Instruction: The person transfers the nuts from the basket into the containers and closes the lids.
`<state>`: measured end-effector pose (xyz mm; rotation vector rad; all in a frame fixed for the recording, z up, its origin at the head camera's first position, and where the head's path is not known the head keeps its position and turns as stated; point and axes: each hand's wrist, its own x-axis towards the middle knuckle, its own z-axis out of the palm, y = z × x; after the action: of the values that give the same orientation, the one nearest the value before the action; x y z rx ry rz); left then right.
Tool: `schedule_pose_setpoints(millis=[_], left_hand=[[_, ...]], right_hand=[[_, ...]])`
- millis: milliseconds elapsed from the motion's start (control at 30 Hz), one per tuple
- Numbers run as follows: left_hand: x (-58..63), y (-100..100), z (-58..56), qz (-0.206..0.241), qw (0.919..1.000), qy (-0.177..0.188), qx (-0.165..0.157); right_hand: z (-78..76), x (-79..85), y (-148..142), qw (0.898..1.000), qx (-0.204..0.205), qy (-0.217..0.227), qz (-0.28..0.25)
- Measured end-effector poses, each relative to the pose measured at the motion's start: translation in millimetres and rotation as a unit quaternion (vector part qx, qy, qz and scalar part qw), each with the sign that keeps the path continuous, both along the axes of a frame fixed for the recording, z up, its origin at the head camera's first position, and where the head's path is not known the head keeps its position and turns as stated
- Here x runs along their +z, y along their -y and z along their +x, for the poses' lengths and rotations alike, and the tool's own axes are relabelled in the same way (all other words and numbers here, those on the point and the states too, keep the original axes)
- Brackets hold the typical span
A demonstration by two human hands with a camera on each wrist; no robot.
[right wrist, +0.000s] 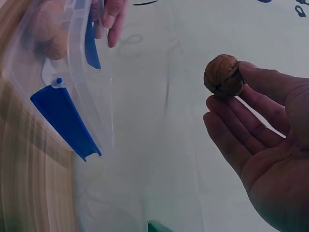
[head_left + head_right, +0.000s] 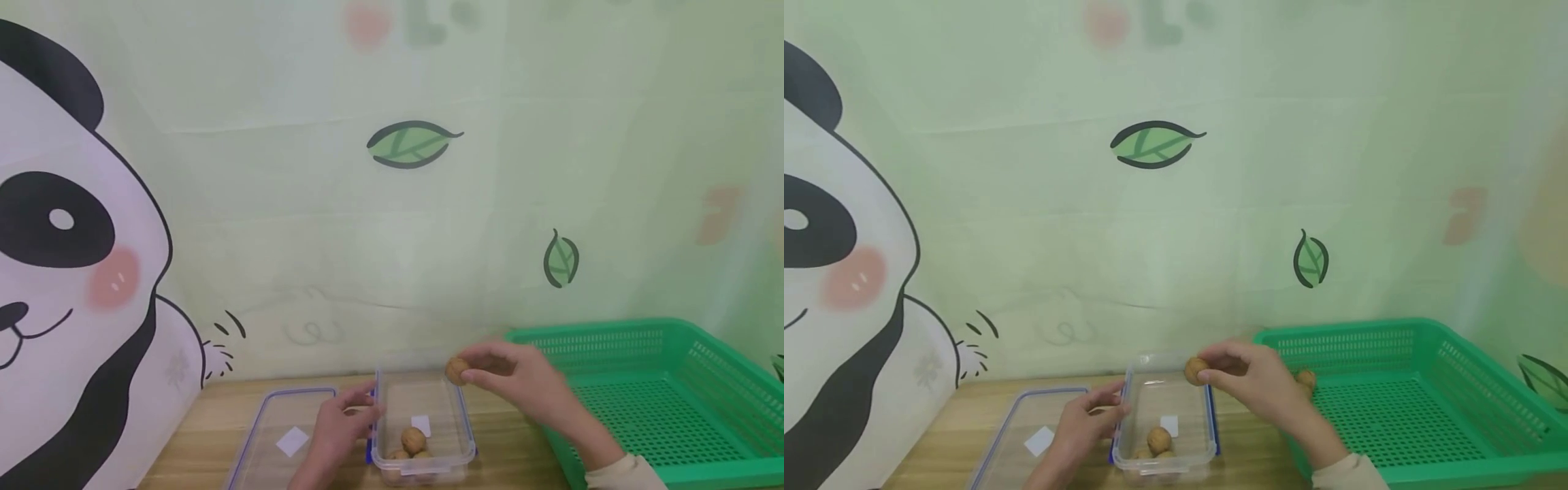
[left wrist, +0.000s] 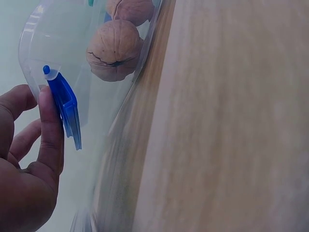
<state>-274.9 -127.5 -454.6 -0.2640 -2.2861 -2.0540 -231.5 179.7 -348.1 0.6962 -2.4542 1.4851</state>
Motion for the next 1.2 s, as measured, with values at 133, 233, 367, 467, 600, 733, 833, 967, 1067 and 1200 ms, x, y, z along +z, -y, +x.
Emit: schedule_pose_setpoints(millis=[133,233,367,467,600,733,833,967,1067,1200], left_hand=[[1.3,0.0,1.2,0.009,1.0000,0.002,-0.001],[0.5,0.8,0.7,0.002,1.0000,0.001,-0.003],[-1.2,1.7,-0.3,-0.008,0.9999,0.001,-0.008],[-1.9,1.6,-1.1,-0.009,0.9999,0.003,-0.010],[-1.3,0.7,-1.3,-0.009,0.9999,0.001,-0.008],[0.2,0.4,-0.8,-0.008,0.9999,0.001,-0.007],[0.9,0.5,-0.4,-0.006,1.0000,0.003,-0.007],[1.6,0.6,0.2,-0.004,1.0000,0.003,-0.005],[1.9,0.7,0.7,-0.003,1.0000,0.003,-0.004],[2.1,0.7,1.2,-0.006,1.0000,0.005,-0.002]], right_hand=[[0.8,-5.1,6.2,1.000,0.016,-0.006,-0.001],[0.9,-10.4,11.6,1.000,0.026,-0.010,0.005],[0.3,-18.5,21.2,0.999,0.025,-0.020,0.039],[0.3,-23.9,28.4,0.998,0.037,-0.018,0.054],[-0.4,-31.1,36.2,0.997,0.048,-0.021,0.065],[-1.9,-39.9,41.6,0.995,0.048,-0.030,0.082],[-4.3,-46.2,43.8,0.993,0.052,-0.040,0.098],[-7.2,-51.1,46.5,0.989,0.058,-0.043,0.131],[-8.1,-53.4,48.2,0.985,0.059,-0.038,0.156],[-9.2,-56.1,48.9,0.978,0.069,-0.062,0.184]])
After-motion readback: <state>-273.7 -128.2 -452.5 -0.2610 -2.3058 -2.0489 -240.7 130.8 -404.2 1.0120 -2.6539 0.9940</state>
